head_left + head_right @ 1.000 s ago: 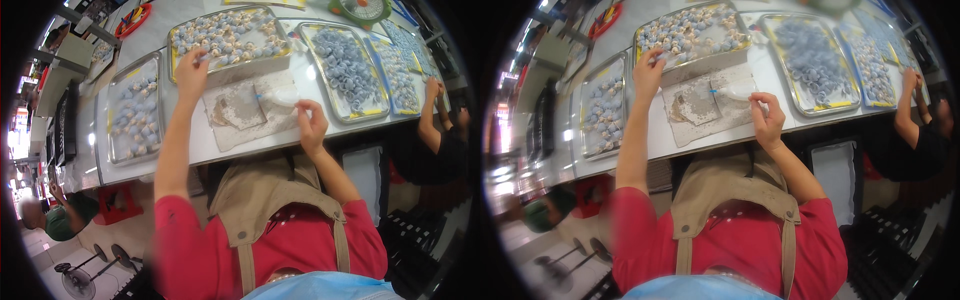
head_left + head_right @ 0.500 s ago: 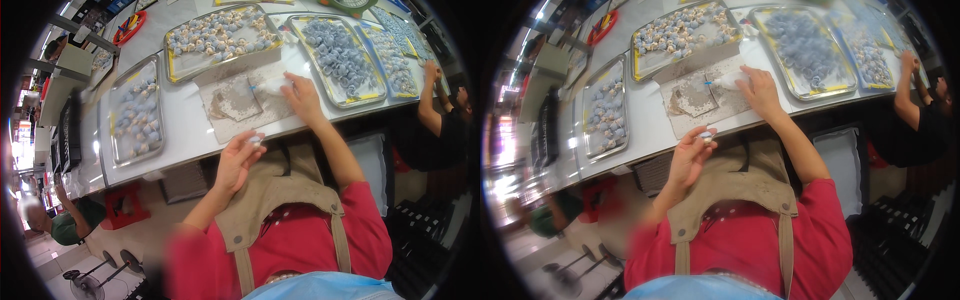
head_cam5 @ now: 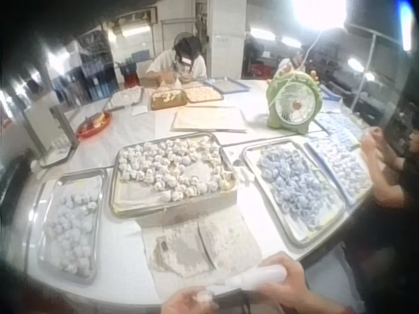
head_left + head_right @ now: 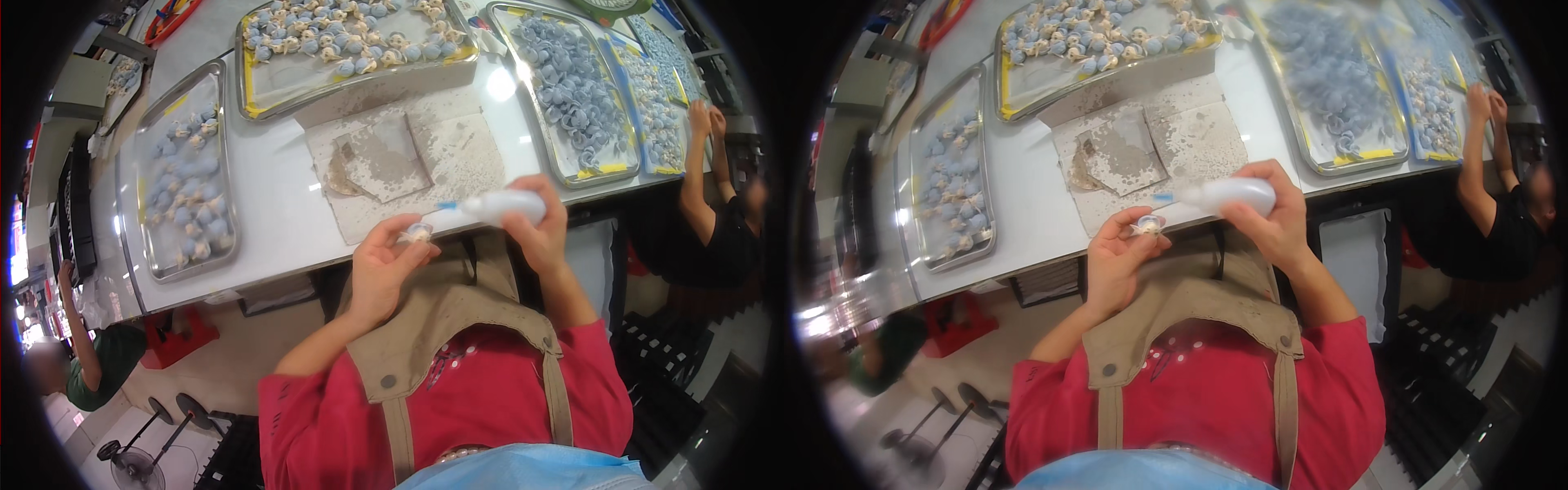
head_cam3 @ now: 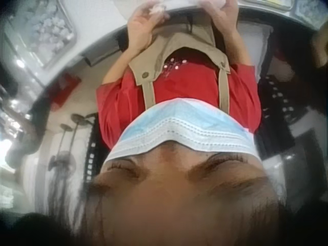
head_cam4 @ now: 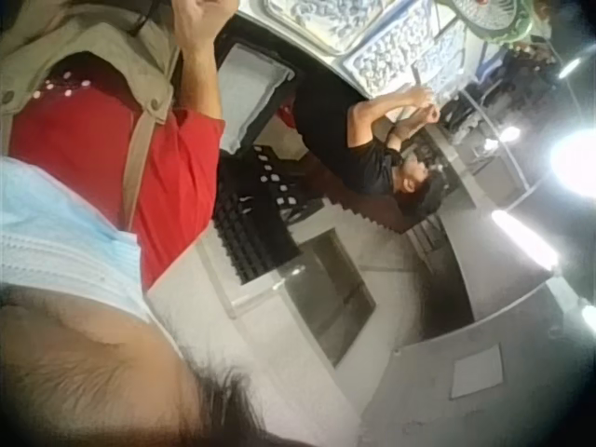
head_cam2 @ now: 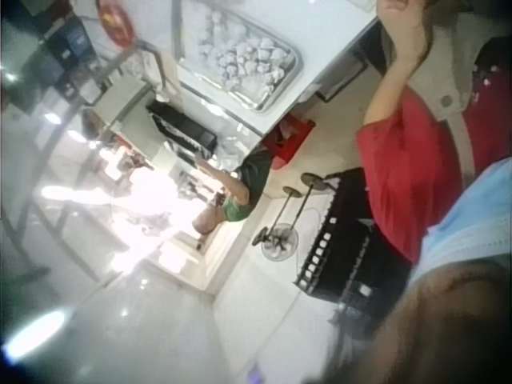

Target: The person picks up small, round, blue dough pieces from a tray and applies a white substance from a squeeze bottle to the top of each piece. They then place the decorated pieces onto a separate tray. The process is repeated continuously throughout the video.

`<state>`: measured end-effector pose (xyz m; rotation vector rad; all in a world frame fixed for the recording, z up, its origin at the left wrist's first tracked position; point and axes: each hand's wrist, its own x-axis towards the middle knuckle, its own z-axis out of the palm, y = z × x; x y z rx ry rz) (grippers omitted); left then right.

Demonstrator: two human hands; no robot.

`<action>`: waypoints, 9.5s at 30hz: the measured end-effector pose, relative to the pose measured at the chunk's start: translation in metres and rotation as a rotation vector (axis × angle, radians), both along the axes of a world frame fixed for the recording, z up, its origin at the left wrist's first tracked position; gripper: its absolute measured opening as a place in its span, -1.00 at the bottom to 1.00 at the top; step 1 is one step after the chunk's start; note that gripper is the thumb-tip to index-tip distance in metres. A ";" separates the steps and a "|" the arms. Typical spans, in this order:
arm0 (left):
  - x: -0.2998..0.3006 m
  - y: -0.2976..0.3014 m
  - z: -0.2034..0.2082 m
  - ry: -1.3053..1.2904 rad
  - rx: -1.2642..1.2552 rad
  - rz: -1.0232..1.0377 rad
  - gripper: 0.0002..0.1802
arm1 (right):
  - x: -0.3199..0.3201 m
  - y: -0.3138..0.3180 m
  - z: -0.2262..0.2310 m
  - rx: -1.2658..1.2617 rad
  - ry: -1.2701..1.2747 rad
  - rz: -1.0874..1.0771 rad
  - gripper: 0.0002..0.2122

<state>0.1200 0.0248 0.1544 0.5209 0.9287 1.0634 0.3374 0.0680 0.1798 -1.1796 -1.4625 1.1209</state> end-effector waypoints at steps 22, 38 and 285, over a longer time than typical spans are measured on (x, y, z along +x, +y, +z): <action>0.000 0.003 0.003 -0.024 0.041 0.008 -0.58 | -0.015 0.004 0.032 0.425 -0.447 0.013 -0.68; 0.000 0.001 0.002 -0.039 0.033 0.017 -0.58 | -0.009 0.002 0.031 0.404 -0.432 -0.035 -0.70; -0.002 0.005 0.004 0.065 0.027 -0.119 -0.62 | 0.006 -0.009 0.010 0.199 -0.113 0.033 -0.67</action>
